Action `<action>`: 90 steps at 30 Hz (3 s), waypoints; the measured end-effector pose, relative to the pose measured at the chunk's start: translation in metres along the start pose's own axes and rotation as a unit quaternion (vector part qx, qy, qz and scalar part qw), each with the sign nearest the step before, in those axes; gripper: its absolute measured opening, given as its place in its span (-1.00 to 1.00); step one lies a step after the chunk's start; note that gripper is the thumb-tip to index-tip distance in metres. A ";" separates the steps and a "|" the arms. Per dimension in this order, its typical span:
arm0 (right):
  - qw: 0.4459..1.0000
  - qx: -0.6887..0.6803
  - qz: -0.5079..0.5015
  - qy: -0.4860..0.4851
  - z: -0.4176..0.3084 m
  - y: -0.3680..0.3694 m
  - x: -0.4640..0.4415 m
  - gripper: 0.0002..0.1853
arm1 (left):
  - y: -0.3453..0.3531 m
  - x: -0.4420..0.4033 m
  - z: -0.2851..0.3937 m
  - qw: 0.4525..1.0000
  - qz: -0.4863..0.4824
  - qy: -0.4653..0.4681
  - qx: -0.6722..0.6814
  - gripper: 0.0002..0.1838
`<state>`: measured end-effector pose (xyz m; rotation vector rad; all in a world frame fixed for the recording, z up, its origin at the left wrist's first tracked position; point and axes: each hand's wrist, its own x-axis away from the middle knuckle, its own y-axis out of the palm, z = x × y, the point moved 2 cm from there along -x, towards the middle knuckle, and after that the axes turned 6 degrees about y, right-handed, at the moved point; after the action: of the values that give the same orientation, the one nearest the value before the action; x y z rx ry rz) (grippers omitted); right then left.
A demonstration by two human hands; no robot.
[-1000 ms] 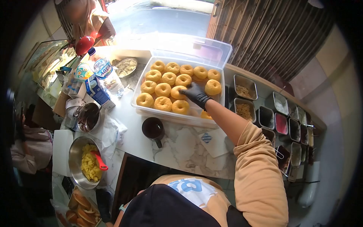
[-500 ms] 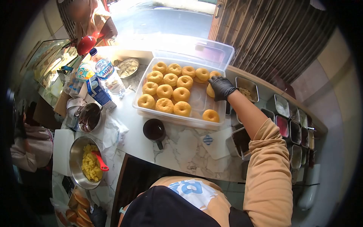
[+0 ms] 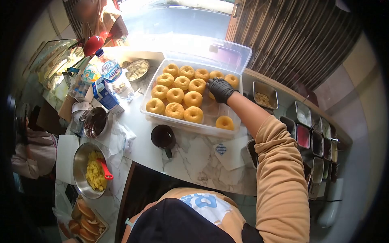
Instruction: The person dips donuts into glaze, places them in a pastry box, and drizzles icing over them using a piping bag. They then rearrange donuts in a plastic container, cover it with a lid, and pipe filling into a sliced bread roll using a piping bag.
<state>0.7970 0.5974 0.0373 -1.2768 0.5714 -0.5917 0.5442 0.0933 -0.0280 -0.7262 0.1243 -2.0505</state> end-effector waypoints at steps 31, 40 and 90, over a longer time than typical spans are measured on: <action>0.984 -0.149 0.093 0.026 -0.019 -0.033 0.093 -0.67 | 0.120 0.036 0.013 0.985 -0.066 -0.147 -0.057 -0.11; 0.922 -0.353 -0.065 -0.145 -0.169 -0.175 0.175 -0.77 | 0.093 0.042 -0.071 0.957 0.247 -0.142 0.061 -0.18; 0.909 -0.336 -0.235 -0.078 -0.734 0.313 -0.014 -0.70 | -0.009 0.000 -0.340 0.675 0.667 -0.065 0.310 -0.61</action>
<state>0.3113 0.1508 -0.4117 -2.1324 0.3340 -0.7065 0.3541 0.0336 -0.3040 -0.1541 -0.1157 -0.5069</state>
